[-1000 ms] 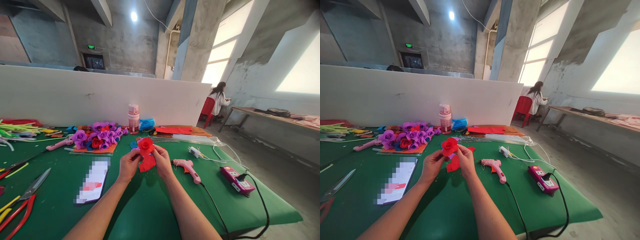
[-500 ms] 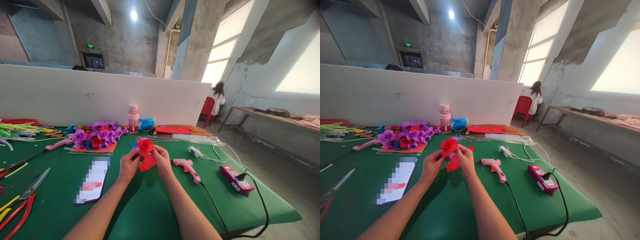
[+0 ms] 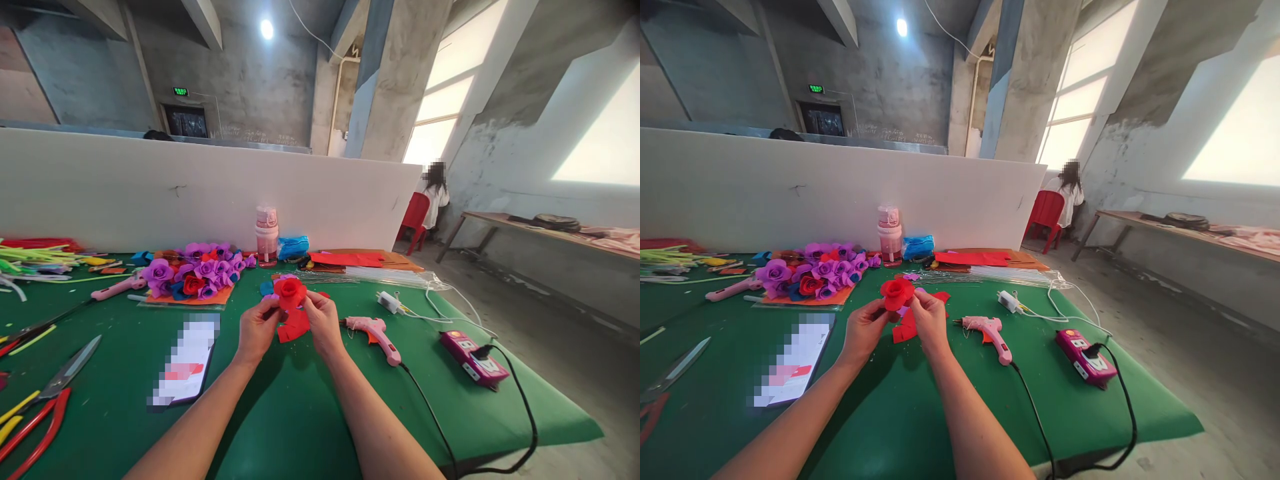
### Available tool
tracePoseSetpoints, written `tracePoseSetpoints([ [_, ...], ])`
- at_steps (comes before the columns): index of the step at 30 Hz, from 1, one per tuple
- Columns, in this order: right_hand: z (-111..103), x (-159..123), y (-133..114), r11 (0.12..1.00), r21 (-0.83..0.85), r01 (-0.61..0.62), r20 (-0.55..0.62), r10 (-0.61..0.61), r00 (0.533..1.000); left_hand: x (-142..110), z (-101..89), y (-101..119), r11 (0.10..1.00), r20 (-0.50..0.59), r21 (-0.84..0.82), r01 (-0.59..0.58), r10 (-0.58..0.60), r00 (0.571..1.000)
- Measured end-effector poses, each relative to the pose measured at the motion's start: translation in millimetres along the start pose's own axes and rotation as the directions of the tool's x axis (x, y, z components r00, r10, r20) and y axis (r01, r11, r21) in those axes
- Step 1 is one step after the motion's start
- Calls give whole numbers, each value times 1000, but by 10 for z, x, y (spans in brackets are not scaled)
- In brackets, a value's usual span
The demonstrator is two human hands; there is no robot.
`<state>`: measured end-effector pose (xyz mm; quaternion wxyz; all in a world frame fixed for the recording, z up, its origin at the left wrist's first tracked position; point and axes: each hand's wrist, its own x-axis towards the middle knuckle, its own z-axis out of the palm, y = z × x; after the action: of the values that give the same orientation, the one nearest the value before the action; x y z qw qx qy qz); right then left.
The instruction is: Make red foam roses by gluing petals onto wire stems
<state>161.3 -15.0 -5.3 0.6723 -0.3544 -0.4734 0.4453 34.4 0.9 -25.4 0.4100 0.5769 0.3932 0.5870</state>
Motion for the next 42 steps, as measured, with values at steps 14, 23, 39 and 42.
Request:
tracePoseSetpoints([
  [14, 12, 8, 33, 993, 113, -22, 14, 21, 1000, 6, -5, -49, 999, 35, 1, 36, -36, 999],
  [23, 1, 14, 101, 989, 142, -50, 34, 46, 998, 2, 7, -27, 998, 40, -11, 60, -59, 997],
  [39, 4, 20, 98, 972, 224, -65, 9, 64, 998, 2, 0, -46, 999, 52, 38, 30, -32, 998],
  [42, -1, 22, 100, 971, 228, -72, 0, 74, 997, 3, 8, -33, 998, 50, 29, 56, -57, 997],
])
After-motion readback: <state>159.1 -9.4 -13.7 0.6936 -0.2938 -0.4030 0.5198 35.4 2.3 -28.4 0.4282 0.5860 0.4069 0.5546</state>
